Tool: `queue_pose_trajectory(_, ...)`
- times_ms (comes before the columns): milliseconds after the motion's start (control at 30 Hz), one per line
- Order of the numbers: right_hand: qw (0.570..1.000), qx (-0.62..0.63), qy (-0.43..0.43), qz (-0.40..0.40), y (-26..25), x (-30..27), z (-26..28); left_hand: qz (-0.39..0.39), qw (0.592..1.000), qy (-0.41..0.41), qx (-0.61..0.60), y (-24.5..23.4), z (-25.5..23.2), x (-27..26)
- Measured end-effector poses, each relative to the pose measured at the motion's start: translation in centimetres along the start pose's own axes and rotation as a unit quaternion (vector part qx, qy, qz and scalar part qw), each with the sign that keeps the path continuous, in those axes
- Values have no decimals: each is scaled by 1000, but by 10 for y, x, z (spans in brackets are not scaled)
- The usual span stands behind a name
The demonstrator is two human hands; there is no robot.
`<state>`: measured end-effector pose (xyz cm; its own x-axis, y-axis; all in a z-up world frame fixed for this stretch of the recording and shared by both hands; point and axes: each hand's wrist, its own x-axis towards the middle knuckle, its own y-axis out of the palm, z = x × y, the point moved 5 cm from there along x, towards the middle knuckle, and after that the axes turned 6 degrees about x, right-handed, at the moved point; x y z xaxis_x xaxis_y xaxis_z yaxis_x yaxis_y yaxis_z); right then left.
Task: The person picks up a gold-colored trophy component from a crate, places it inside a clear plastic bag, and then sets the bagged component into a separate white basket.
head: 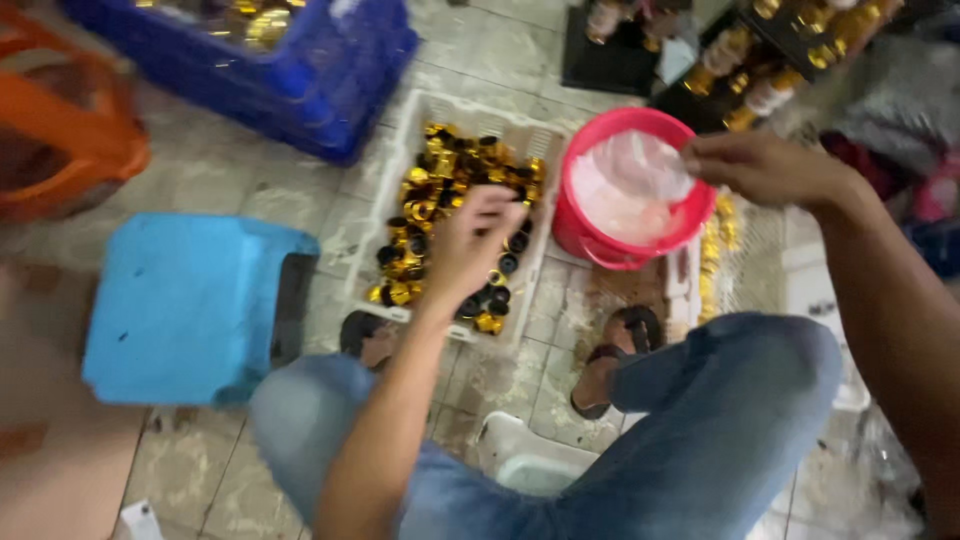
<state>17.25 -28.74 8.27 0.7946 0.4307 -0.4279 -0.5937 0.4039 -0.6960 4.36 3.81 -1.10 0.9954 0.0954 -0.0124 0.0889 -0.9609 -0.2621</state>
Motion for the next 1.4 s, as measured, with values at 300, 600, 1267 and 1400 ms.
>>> queue_pose_trajectory(300, 970, 97, -223, 29, 59, -14, 49, 88, 978, 11, -186, 29, -25, 0)
queue_pose_trajectory(600, 935, 230, -175, -207, 117, 43, -33, -103, 984, 130, 62, -8, -30, 3)
queue_pose_trajectory(1267, 874, 362, -248, -209, 153, 44, 51, -68, 983, -15, -170, -6, -35, -9)
queue_pose_trajectory(1400, 795, 576, -172, -76, 177, 79, 15, -9, 974, -33, -224, -35, -50, -2)
